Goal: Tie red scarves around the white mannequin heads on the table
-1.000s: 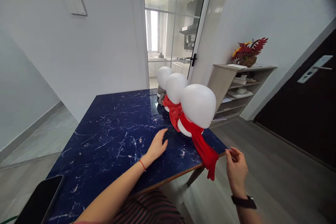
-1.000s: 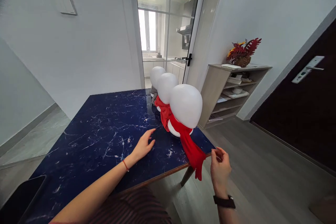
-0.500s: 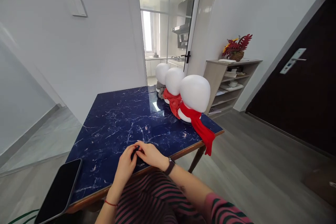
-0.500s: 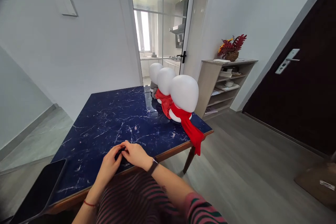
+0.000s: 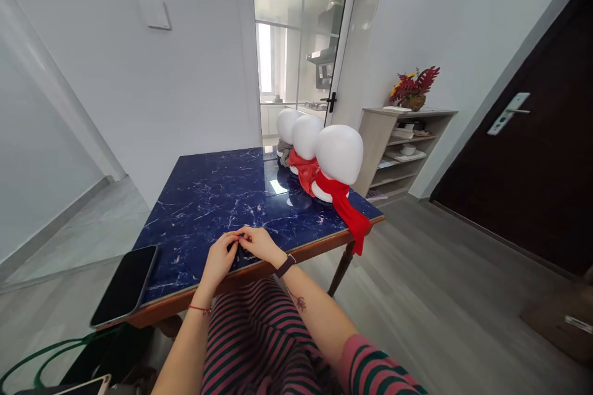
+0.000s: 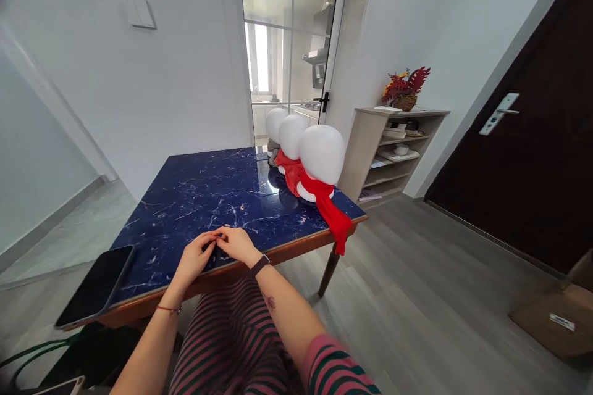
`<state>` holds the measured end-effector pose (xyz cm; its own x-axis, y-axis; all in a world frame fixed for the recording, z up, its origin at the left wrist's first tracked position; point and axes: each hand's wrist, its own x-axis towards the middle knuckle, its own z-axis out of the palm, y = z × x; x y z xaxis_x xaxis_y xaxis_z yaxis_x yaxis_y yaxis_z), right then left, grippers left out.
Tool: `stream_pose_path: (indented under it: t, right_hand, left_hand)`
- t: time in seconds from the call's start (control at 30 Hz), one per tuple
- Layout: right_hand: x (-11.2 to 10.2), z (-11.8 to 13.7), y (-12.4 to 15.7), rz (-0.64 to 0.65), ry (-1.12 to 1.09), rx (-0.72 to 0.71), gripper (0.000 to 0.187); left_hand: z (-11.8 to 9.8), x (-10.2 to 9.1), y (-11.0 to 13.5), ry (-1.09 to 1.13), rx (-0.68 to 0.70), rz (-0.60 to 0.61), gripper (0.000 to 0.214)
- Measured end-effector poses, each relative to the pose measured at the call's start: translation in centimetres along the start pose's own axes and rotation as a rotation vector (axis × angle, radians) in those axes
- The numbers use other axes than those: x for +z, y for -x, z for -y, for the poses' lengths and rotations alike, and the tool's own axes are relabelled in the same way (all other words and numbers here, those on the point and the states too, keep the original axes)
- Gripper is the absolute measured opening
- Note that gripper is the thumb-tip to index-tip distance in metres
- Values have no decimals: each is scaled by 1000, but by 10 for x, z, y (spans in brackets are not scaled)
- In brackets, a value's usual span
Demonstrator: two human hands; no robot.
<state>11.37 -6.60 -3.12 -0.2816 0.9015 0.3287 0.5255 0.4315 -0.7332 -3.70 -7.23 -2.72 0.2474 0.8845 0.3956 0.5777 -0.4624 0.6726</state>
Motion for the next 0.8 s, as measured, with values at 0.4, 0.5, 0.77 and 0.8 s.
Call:
stream_pose_path:
  t: [0.4, 0.5, 0.77, 0.8]
  right_hand:
    - [-1, 1, 1, -4, -50, 6, 21]
    - [-1, 2, 1, -6, -67, 7, 20]
    - [-3, 8, 4, 5, -90, 27, 18]
    - [-3, 8, 5, 5, -97, 28, 18]
  left_hand:
    - [0, -2, 2, 63, -4, 8, 23]
    - [1, -2, 3, 79, -4, 21, 23]
    - [4, -1, 5, 108, -21, 47, 21]
    - [4, -1, 5, 107, -22, 51, 21]
